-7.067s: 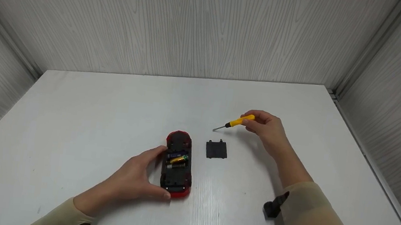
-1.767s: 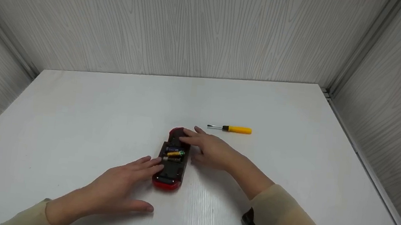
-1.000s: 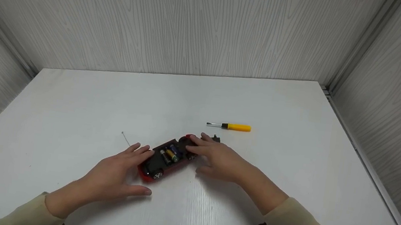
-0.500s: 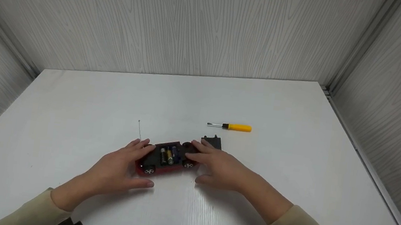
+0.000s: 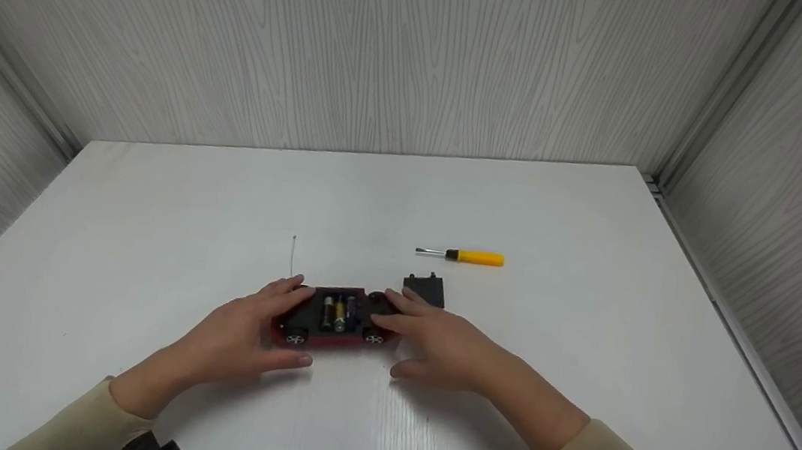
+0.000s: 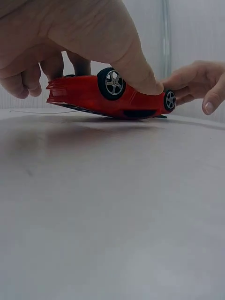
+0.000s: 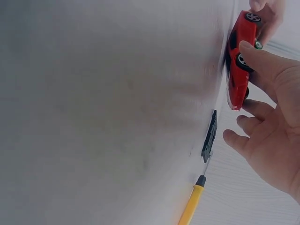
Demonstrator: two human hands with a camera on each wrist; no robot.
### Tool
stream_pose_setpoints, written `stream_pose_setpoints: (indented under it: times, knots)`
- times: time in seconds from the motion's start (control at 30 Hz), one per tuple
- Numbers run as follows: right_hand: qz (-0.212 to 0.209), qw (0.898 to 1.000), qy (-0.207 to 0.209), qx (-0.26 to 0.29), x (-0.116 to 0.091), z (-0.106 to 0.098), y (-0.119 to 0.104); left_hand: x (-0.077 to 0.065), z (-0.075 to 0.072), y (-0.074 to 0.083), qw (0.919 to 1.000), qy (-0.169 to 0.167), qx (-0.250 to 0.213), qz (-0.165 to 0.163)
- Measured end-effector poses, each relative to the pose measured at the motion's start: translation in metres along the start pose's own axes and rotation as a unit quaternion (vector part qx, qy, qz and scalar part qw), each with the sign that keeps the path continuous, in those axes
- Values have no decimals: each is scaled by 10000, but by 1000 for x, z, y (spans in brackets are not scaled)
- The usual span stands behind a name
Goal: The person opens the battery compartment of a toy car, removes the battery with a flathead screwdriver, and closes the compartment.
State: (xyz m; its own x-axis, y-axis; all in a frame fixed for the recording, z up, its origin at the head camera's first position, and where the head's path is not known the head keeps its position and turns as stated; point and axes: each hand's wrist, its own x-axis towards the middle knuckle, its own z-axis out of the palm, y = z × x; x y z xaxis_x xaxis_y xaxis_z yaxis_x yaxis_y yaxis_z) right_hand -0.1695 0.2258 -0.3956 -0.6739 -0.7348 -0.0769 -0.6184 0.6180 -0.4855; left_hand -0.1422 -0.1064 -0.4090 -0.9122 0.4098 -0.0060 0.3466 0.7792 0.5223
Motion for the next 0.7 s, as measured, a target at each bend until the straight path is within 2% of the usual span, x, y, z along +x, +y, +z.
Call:
stream_pose_setpoints:
  times: [0.3, 0.7]
  knots:
    - [153, 9999, -70, -32, -1, 1, -3, 2, 1, -6, 9989, 224, -313, 261]
    - [134, 9997, 140, 124, 2, 1, -3, 7, 3, -13, 9961, 460, -525, 541]
